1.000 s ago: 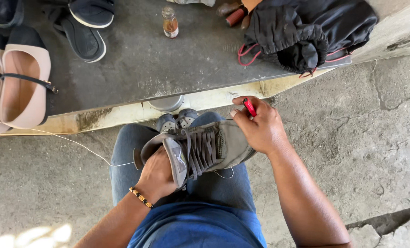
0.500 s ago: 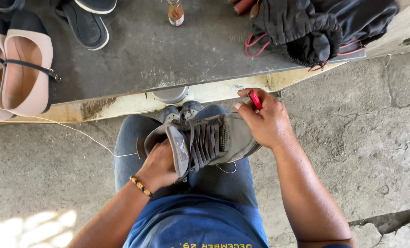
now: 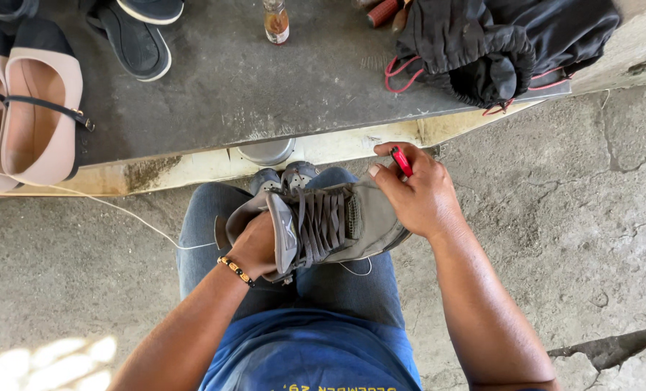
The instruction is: The person removes the insole from a gray sneaker using a red utility knife. They then scrape the bottom sole of the shoe with the knife to remove dirt and debris.
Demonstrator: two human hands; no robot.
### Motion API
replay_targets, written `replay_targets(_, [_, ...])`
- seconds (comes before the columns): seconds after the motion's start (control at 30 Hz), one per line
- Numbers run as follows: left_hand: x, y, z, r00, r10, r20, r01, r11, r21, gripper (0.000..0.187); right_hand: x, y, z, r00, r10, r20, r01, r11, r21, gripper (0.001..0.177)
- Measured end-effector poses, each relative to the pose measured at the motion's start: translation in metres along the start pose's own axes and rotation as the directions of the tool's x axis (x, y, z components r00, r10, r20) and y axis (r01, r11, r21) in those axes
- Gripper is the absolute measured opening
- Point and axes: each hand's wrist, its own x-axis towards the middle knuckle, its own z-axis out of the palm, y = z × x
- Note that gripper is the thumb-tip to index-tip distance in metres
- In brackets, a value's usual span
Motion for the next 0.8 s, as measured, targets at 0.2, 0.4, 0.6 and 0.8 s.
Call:
replay_targets(0.2, [-0.006,0.002,-0.013,1.000,0.003,0.003,-0.003,1.000,-0.030,0.034,0.001,0.006,-0.009,0.999,0.040,0.003,-0.040,0.998,-0.046,0.032])
replay_targets(0.4, [-0.042,0.012,-0.014,0.972,0.163,-0.172,-0.117,0.961,0.250,0.015,0.001,0.024,-0.015,0.996,-0.082,-0.035,0.074,0.979,-0.192,0.027])
replay_targets(0.6, [-0.050,-0.015,0.023,0.938,0.321,-0.131,-0.267,0.910,0.318,0.048,-0.035,-0.090,-0.031,0.960,0.056,0.274,0.029,0.954,-0.298,0.081])
replay_targets(0.8, [-0.049,-0.002,0.046,0.900,0.352,-0.257,-0.175,0.832,0.526,0.025,-0.058,-0.079,0.003,0.851,-0.290,0.439,0.378,0.917,-0.127,0.052])
